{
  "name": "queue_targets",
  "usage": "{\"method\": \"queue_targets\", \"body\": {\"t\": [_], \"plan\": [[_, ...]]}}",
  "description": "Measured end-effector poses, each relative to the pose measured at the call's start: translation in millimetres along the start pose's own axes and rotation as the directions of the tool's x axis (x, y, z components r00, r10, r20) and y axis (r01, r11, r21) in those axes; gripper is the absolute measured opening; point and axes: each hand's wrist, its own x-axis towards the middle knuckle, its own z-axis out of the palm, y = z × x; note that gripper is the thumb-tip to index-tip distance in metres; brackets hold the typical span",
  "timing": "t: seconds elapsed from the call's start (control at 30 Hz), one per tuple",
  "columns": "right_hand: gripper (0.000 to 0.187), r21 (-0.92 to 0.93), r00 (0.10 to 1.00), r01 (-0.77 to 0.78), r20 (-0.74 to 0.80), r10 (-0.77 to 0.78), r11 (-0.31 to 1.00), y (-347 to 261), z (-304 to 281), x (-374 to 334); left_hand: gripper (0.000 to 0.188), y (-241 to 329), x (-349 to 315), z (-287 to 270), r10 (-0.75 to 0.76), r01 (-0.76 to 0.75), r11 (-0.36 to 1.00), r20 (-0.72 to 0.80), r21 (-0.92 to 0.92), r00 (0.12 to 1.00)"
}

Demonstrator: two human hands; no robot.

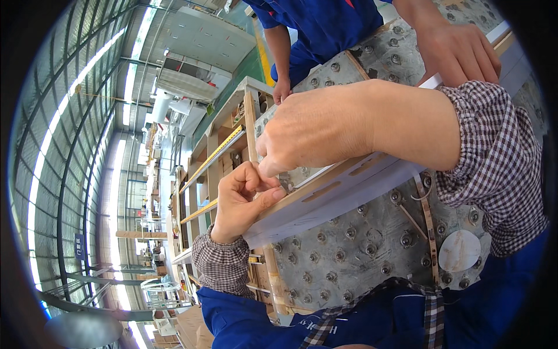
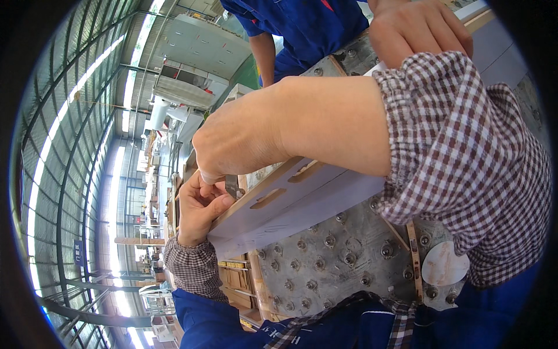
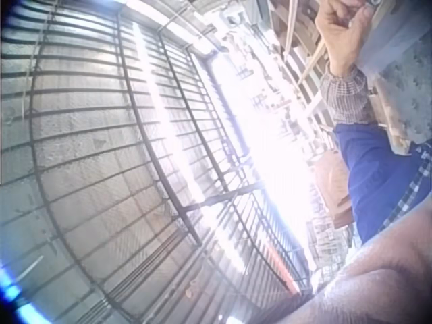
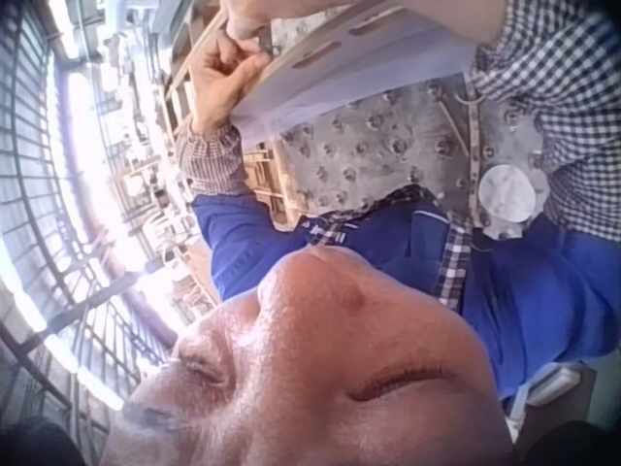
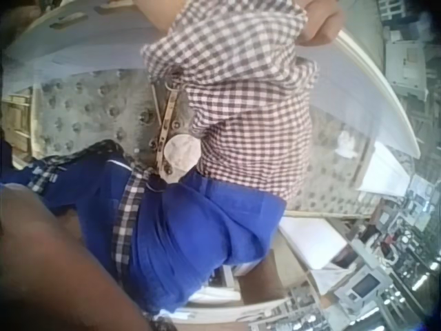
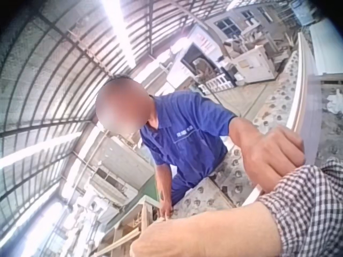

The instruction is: The person aligns and secures a long white panel onto a wooden frame using tape and a small wooden stick. They then sand the surface of the panel with a sanding pad while another worker assists nearby.

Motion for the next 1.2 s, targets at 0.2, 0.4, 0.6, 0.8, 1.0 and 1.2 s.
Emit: {"method": "queue_targets", "body": {"t": [0.2, 0.4, 0.6, 0.8, 1.0, 1.2], "plan": [[0.006, -0.038, 1.0, -0.016, 0.024, 0.016, 0.999, -2.9, -1.0, -0.7, 0.042, -1.7, -0.4, -0.2, 0.005, -0.005, 1.0, -0.001, 0.008, 1.0], [0.007, -0.041, 1.0, -0.004, 0.02, 0.005, 0.999, -0.5, 3.7, 0.8, 0.041, -1.0, 1.0, 0.1, 0.047, -0.047, 0.999, 0.014, -0.003, 0.999], [0.007, -0.195, 0.973, -0.037, 0.217, 0.08, 0.98, -2.8, -1.7, -2.7, 0.039, -3.0, 4.9, 0.2, 0.119, -0.118, 0.993, 0.052, -0.007, 0.992], [0.013, 0.068, 0.965, -0.262, 0.043, 0.26, 0.963, -1.2, -2.4, -6.8, 0.037, -4.4, 0.9, 1.3, 0.064, -0.059, 0.991, 0.038, -0.118, 0.997], [0.013, 0.366, 0.946, -0.297, -0.013, 0.324, 0.882, -7.1, -3.0, -5.1, 0.023, -4.7, -0.2, -2.0, 0.039, -0.016, 0.962, 0.078, -0.274, 0.996], [0.015, 0.566, 0.817, -0.561, 0.259, 0.515, 0.604, -17.8, -15.7, 5.1, 0.017, -5.9, -2.3, -2.5, 0.051, -0.038, 0.988, 0.086, -0.146, 0.995]]}}
